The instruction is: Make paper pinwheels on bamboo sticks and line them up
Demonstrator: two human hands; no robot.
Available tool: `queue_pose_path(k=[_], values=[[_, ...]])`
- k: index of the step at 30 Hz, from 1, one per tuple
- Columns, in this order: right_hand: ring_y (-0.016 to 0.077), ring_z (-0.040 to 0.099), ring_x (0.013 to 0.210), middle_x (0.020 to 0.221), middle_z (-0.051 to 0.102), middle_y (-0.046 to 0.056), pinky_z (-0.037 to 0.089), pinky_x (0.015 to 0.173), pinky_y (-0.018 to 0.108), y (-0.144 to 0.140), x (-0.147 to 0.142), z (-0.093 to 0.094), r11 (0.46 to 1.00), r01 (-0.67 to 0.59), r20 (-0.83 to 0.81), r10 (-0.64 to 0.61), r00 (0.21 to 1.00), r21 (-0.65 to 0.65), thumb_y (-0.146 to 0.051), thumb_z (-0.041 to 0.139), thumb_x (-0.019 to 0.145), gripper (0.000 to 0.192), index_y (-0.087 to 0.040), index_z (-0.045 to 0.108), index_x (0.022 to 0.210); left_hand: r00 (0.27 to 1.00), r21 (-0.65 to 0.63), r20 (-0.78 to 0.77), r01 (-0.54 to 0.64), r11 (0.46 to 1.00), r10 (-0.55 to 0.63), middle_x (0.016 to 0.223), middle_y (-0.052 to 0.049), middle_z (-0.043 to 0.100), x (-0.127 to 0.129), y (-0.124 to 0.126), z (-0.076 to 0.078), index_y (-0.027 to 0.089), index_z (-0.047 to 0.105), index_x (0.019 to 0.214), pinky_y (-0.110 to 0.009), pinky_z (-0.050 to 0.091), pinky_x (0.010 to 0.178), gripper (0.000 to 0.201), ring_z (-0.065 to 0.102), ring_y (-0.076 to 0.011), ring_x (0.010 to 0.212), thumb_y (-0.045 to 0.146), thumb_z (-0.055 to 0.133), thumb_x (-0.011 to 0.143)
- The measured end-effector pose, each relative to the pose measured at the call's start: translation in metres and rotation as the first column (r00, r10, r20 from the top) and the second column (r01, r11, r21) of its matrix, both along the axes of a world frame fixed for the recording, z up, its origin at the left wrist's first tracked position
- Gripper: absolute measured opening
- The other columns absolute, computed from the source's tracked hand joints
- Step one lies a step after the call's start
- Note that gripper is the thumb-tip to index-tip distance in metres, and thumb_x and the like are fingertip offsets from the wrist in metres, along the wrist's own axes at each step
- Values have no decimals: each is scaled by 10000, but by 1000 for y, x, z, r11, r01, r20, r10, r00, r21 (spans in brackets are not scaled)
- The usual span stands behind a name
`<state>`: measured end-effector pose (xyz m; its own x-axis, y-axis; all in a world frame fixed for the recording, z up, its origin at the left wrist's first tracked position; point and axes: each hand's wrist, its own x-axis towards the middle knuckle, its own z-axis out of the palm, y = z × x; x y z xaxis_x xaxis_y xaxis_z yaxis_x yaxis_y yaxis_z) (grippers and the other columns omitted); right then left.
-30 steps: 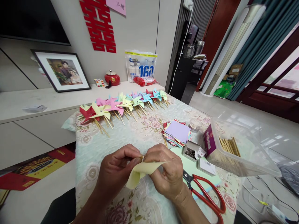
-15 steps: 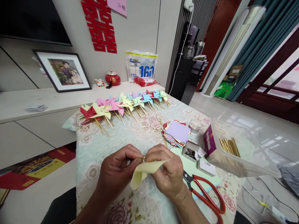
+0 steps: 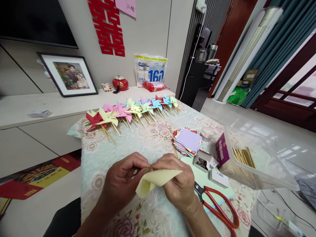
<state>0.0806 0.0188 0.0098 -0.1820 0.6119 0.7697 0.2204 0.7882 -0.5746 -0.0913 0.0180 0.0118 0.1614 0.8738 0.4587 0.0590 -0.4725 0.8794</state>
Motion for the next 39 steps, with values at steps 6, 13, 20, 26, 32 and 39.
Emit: queue_pose_path(k=[6, 13, 20, 26, 32, 39], values=[[186, 643, 745, 799, 695, 30, 525, 707, 340, 2, -1, 0, 1000, 9, -17, -9, 1000, -19, -7, 604, 835, 275, -223, 697, 979, 999, 56, -33, -3, 998, 5, 725, -15, 618, 4, -4, 2, 185, 638, 768, -247, 433, 578, 105, 572, -132, 650, 114, 640, 845], [180, 641, 803, 875, 714, 21, 516, 760, 324, 1, -2, -1, 999, 38, -50, -38, 998, -2, 6, 621, 821, 361, -241, 691, 1074, 998, 78, 42, -40, 996, 37, 711, 7, 606, 9, -4, 1, 180, 656, 773, -226, 408, 567, 134, 520, -109, 622, 46, 670, 766], [174, 635, 778, 837, 682, 26, 500, 720, 314, -2, -1, 3, 1000, 30, -4, -30, 1000, -10, -27, 608, 850, 243, -223, 693, 967, 941, -385, 326, 48, 922, 87, 649, 16, 609, 14, -5, 0, 175, 654, 752, -213, 412, 550, 117, 507, -101, 588, 256, 689, 829], [147, 625, 745, 814, 650, 14, 486, 677, 277, -1, -4, 2, 999, 26, 9, -25, 1000, -46, -71, 596, 875, 165, -214, 672, 908, 931, -408, 359, 93, 908, 66, 620, 24, 587, 15, -6, 2, 173, 665, 736, -211, 394, 560, 97, 497, -97, 595, 231, 698, 806], [147, 628, 758, 835, 647, 8, 488, 685, 271, -2, -2, 0, 997, 40, -13, -41, 999, -70, -78, 617, 879, 167, -228, 671, 929, 965, -299, 261, 85, 950, -4, 641, 22, 577, 14, -2, -11, 181, 654, 768, -220, 389, 553, 97, 492, -102, 594, 232, 663, 850], [148, 628, 760, 843, 646, 9, 488, 693, 274, -1, -2, 0, 996, 42, -7, -42, 999, -77, -73, 608, 883, 174, -230, 669, 927, 985, -173, 163, -22, 985, 51, 700, 5, 585, 15, -5, -12, 184, 648, 784, -235, 425, 559, 99, 521, -118, 621, 233, 651, 870]])
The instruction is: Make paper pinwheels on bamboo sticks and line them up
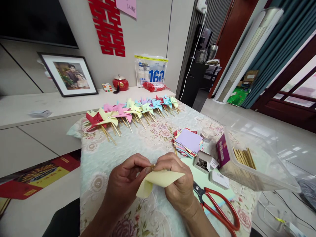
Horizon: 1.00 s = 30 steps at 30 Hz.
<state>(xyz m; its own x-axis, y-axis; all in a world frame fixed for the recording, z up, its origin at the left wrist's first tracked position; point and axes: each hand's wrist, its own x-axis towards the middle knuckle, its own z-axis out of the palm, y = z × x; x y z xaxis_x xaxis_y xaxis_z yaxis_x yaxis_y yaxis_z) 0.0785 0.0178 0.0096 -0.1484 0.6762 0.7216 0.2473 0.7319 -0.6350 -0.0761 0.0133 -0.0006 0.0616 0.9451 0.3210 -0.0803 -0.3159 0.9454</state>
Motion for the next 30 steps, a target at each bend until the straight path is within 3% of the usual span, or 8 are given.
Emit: queue_pose_path(k=[7, 15, 22, 30], values=[[145, 626, 756, 839, 644, 7, 486, 685, 269, 0, -1, -1, 1000, 11, 5, -11, 1000, -14, -33, 592, 863, 211, -223, 666, 915, 995, 87, -69, -63, 994, 69, 718, 4, 593, 0, 1, -1, 191, 643, 797, -238, 448, 549, 83, 550, -120, 618, 201, 634, 878], [160, 631, 755, 810, 659, 20, 497, 670, 273, -1, 0, 1, 1000, 6, -4, -6, 1000, -7, -66, 609, 861, 165, -212, 668, 910, 964, 307, -175, -141, 941, 201, 740, 0, 620, 1, -3, 8, 189, 636, 814, -233, 464, 566, 98, 579, -118, 640, 98, 624, 848], [179, 644, 745, 795, 679, 37, 512, 648, 283, 0, -2, 1, 1000, -9, -51, 8, 999, -29, -139, 633, 882, 86, -212, 676, 897, 946, 369, -211, -155, 916, 245, 728, -3, 619, 1, -4, 13, 179, 635, 812, -216, 476, 565, 105, 590, -110, 638, 78, 628, 836], [163, 635, 786, 851, 669, 30, 505, 682, 274, -1, 0, -2, 999, -14, -49, 12, 999, -49, -70, 618, 857, 159, -214, 669, 900, 927, 440, -238, -162, 883, 288, 727, -15, 617, -1, -3, 15, 164, 637, 815, -208, 477, 588, 111, 598, -110, 659, 56, 614, 827]])
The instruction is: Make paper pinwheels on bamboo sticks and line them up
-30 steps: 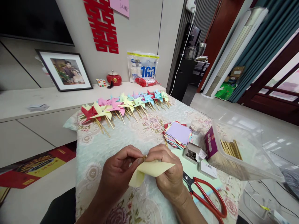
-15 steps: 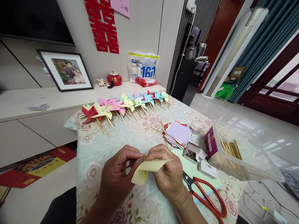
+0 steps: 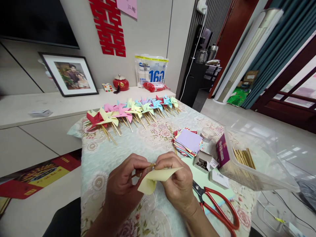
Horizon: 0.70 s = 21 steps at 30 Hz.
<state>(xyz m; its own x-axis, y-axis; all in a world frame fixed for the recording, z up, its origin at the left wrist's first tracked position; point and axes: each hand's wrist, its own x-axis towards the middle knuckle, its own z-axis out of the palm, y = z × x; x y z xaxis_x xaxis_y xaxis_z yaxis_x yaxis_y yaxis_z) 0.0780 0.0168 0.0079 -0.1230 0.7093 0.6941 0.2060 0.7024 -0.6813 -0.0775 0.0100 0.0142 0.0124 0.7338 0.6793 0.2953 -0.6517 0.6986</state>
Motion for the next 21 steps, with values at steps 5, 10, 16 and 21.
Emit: queue_pose_path(k=[5, 10, 16, 21], values=[[167, 651, 848, 923, 683, 36, 519, 738, 286, -1, -1, 1, 1000, 16, 21, -16, 1000, 25, -55, 609, 859, 182, -220, 667, 906, 1000, 20, -11, -5, 1000, 6, 726, -15, 612, 0, 0, 0, 167, 632, 819, -213, 477, 595, 114, 593, -111, 654, 56, 609, 834], [178, 661, 851, 932, 691, 43, 532, 735, 300, 0, -1, -1, 1000, 25, 7, -25, 1000, 9, -74, 610, 868, 164, -222, 673, 902, 1000, 9, -10, -5, 1000, 5, 731, -10, 616, 1, 0, -1, 178, 624, 825, -213, 469, 576, 117, 587, -111, 645, 62, 616, 840], [169, 662, 825, 919, 694, 36, 531, 716, 291, -1, -2, -2, 1000, 24, -6, -24, 1000, -1, -74, 607, 867, 161, -219, 671, 893, 1000, 7, -10, -24, 1000, 24, 723, -13, 612, 2, -2, -1, 176, 629, 821, -224, 464, 593, 112, 590, -117, 658, 76, 597, 861], [150, 661, 823, 920, 694, 25, 526, 715, 267, -1, -3, -2, 999, 44, 2, -44, 999, 0, -55, 597, 867, 173, -216, 660, 882, 999, 4, -9, -36, 999, 36, 716, -14, 606, 3, -3, 0, 174, 638, 828, -232, 464, 594, 99, 589, -122, 649, 94, 597, 869]])
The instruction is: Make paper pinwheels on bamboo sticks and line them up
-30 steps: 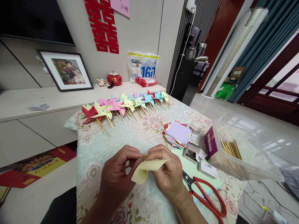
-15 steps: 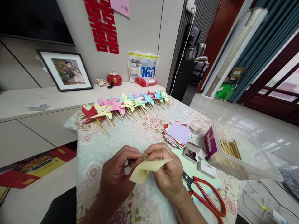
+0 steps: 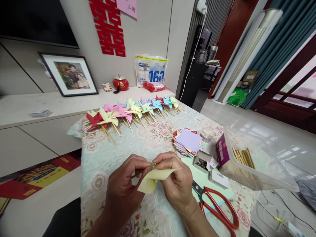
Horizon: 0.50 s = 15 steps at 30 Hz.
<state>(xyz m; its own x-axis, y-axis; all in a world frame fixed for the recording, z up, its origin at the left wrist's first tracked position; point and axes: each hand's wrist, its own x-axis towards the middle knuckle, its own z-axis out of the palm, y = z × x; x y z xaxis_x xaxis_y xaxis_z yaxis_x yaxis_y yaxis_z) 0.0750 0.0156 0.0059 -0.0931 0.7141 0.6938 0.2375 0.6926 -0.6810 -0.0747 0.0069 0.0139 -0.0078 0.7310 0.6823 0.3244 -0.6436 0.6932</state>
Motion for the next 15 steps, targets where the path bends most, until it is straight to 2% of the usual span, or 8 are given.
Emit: queue_pose_path(k=[15], values=[[179, 658, 795, 905, 695, 50, 527, 667, 290, -3, -3, -1, 999, 25, -18, -25, 1000, -20, -106, 608, 891, 127, -214, 670, 867, 999, 21, 2, -42, 999, 42, 717, -14, 623, 3, -2, 1, 186, 639, 826, -235, 489, 599, 102, 612, -136, 642, 100, 598, 863]])
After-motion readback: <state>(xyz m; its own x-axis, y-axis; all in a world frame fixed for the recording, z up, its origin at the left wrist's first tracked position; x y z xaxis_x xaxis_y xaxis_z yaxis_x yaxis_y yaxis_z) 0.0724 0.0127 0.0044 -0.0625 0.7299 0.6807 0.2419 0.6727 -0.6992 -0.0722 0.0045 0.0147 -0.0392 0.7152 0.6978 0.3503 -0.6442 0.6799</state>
